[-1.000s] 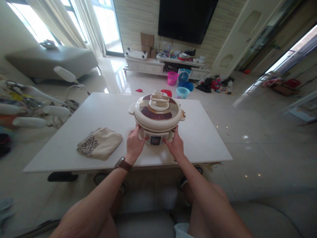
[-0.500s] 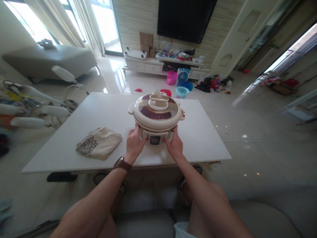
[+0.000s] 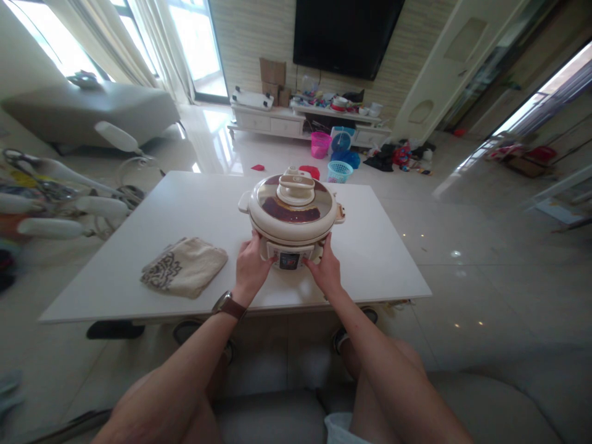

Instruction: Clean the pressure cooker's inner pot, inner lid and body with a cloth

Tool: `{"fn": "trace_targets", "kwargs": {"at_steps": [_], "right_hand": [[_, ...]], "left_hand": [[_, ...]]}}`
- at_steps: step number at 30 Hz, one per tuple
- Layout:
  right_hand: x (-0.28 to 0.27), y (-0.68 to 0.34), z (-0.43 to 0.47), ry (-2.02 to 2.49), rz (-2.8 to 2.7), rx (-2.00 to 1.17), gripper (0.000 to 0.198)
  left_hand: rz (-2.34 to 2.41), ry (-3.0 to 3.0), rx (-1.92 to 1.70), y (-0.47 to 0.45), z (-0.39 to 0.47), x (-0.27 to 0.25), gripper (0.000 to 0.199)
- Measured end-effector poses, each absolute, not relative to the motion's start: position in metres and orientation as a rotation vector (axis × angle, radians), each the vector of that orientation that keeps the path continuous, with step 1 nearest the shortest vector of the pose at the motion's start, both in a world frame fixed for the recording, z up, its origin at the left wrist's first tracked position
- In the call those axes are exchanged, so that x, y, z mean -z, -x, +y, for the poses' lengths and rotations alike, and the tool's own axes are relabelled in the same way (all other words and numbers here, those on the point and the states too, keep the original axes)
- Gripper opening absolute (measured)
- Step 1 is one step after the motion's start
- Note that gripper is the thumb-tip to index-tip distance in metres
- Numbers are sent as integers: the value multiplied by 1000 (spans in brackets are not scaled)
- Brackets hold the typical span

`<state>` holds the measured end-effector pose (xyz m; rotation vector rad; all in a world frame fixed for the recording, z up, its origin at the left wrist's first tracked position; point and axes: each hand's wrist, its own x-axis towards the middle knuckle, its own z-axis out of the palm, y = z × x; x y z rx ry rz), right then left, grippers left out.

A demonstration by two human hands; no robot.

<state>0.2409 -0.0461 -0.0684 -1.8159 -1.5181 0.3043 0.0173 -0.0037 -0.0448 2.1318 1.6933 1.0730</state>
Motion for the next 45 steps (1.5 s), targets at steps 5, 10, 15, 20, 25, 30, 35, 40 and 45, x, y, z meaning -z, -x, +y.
{"fn": "trace_targets", "kwargs": {"at_steps": [5,10,15,20,25,30,35,40,45], "right_hand": [[68,-240,-46,1826,-1515,-299,115],[67,-239,-46,1836,-1518,-299,117],[64,-238,-47,1873,-1527,-297,116],[61,-237,-50,1893,-1536,-288,114],[60,-233,-51,1914,-1456,-315,114],[61,-230,-51,1904,-1390,-357,116],[61,-231,-50,1894,-1401,-339,118],[62,-232,-50,1903,-1427,-305,115],[62,-232,-49,1916,-1443,-298,118]], "left_hand": [[1686,-2145,-1091,-17,-3,47,88],[1694,-2152,-1070,-16,-3,48,92],[1693,-2154,-1068,-17,-4,48,96],[1697,-2137,-1070,-18,-5,46,98],[1696,-2125,-1079,-18,-5,46,97],[1702,-2117,-1059,-19,-5,46,97],[1691,-2105,-1075,-19,-5,45,96],[1692,-2058,-1092,-21,-6,46,93],[1696,-2005,-1133,-23,-7,47,97]]}}
